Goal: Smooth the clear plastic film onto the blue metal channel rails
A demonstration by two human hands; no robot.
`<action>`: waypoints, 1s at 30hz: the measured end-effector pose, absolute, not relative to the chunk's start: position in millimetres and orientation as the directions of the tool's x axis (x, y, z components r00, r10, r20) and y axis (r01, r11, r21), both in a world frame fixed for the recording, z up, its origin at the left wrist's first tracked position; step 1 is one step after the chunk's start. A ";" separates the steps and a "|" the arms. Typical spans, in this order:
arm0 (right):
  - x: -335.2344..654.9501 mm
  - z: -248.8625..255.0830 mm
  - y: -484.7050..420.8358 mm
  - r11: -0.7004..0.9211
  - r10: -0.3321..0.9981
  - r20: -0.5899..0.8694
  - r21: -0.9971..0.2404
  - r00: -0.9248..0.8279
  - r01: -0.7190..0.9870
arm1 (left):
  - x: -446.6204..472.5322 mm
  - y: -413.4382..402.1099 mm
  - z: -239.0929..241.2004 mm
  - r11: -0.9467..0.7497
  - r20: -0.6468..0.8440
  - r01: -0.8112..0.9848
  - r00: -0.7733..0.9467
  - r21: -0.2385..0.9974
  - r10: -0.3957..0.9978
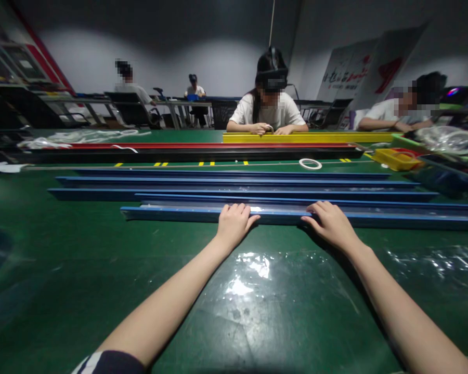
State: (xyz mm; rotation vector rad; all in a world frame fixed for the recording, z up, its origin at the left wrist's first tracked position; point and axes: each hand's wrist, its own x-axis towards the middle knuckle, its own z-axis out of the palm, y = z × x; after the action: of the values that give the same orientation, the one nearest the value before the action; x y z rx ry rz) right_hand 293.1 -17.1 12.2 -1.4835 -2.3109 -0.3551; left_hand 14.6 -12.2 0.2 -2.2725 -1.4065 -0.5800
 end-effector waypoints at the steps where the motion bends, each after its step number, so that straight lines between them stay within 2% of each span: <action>1: 294.8 12.4 -17.0 0.411 0.818 0.438 0.006 -0.372 0.911 | 14.3 -12.3 1.8 -0.411 0.528 0.904 0.405 -0.113 0.747; 8: 294.3 5.6 -14.2 0.443 0.817 0.410 0.006 -0.406 0.897 | 10.6 -12.6 24.7 -0.421 0.296 0.904 0.424 -0.078 0.856; 11: 295.3 3.5 -12.9 0.432 0.817 0.420 0.010 -0.395 0.902 | 11.9 -14.4 32.0 -0.393 0.243 0.917 0.398 -0.072 0.885; 23: 278.7 3.0 -18.3 0.450 0.798 0.420 0.061 -0.432 0.891 | -7.6 -20.5 30.8 -0.379 0.249 0.922 0.386 -0.081 0.888; 26: 271.6 7.5 -22.8 0.467 0.805 0.409 0.010 -0.430 0.884 | -13.3 -24.0 29.3 -0.370 0.261 0.925 0.378 -0.083 0.888; 30: 253.0 14.8 -28.8 0.535 0.800 0.395 -0.128 -0.452 0.835 | -11.1 -28.5 28.2 -0.340 0.277 0.938 0.344 -0.064 0.897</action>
State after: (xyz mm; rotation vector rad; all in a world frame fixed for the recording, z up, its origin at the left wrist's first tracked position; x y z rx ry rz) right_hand 253.0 -28.8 14.8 -1.3369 -2.3679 -0.1183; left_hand -11.1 -28.5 28.2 -2.3939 -1.6626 -0.2840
